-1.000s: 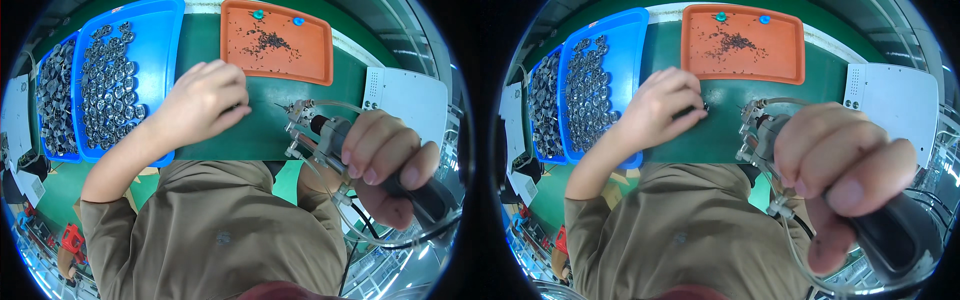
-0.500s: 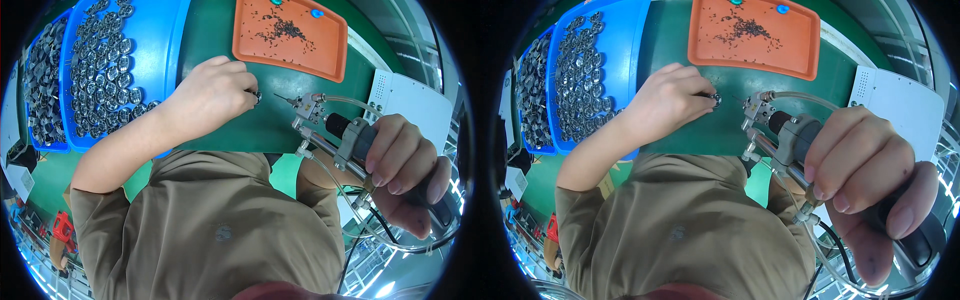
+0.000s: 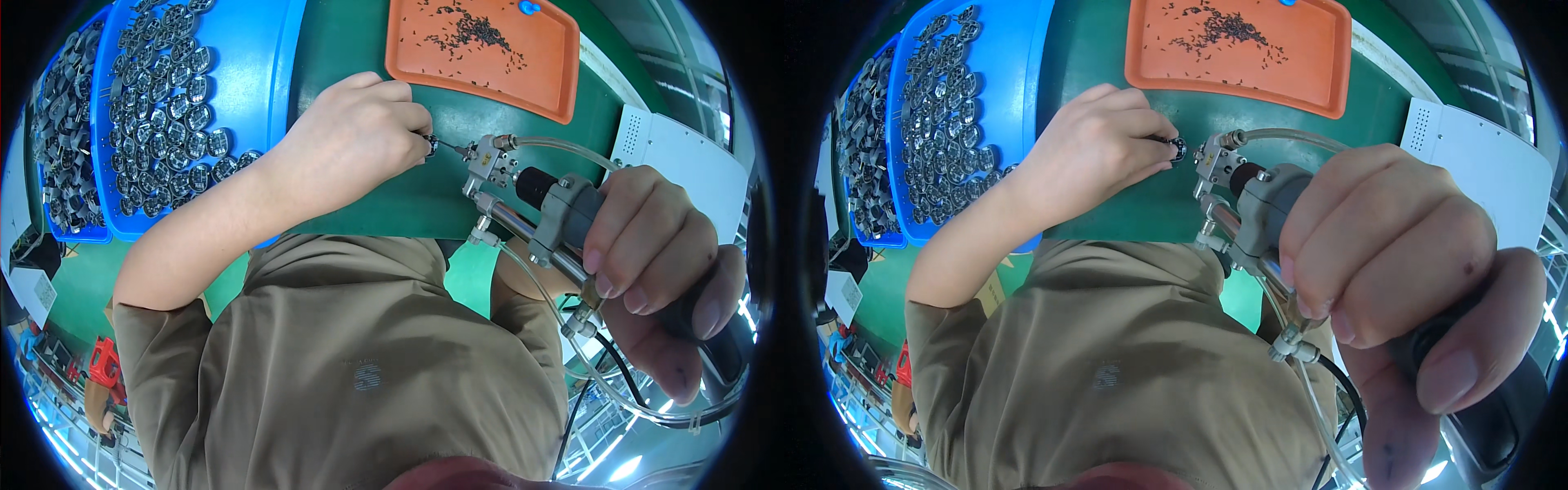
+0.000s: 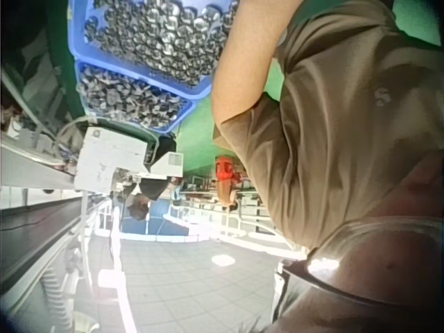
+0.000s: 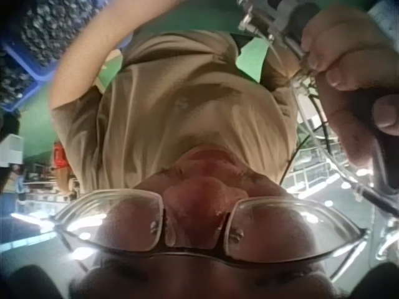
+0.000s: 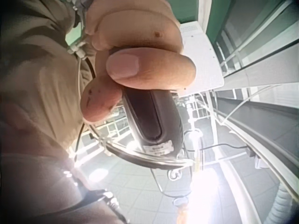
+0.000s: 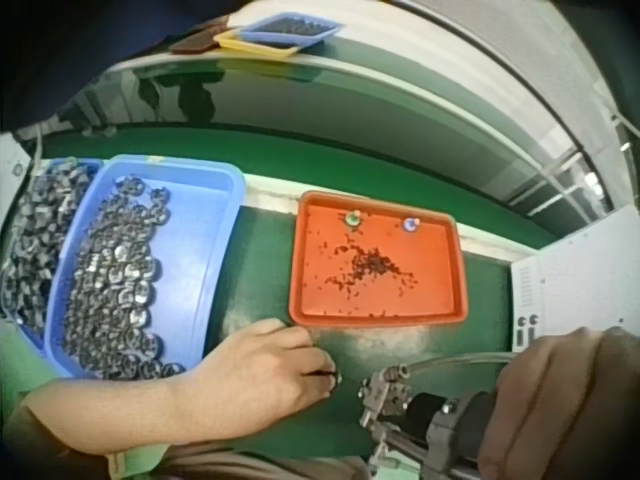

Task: Assembling small components using a handheld press tool and a specialized assembly machine in a manufacturing environment.

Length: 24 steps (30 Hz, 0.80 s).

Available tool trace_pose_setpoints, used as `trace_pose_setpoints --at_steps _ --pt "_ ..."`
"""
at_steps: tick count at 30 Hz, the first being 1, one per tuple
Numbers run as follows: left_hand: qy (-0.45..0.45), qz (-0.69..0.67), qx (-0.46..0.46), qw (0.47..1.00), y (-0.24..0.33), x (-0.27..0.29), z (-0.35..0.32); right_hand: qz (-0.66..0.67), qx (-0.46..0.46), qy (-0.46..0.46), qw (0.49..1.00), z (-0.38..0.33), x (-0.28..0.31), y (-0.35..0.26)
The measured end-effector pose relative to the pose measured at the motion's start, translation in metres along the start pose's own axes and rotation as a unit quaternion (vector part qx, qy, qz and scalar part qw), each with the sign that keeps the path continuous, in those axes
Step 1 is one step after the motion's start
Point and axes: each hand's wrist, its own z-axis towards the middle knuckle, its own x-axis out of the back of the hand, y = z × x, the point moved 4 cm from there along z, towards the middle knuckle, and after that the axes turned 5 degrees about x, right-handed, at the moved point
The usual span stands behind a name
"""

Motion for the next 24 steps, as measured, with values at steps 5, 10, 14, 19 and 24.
trace_pose_setpoints --at_steps 5,10,14,19,24 --pt "-0.003 -0.001 0.003 1.000 0.001 0.000 -0.001 0.010 -0.014 -0.013 1.000 0.000 -0.003 0.004" --pt "-0.004 -0.009 0.008 1.000 -0.002 0.005 0.003 0.029 -0.048 -0.028 0.998 0.010 -0.007 0.016" --pt "-0.004 -0.015 -0.011 1.000 0.002 0.002 0.002 -0.026 -0.089 0.009 0.996 0.023 -0.017 0.015" --pt "0.001 -0.001 -0.010 1.000 0.002 0.003 -0.001 -0.030 0.021 0.035 0.999 0.008 -0.011 -0.016" --pt "0.005 0.009 0.000 1.000 -0.001 0.003 -0.003 -0.036 0.019 0.052 0.998 0.002 0.005 -0.032"
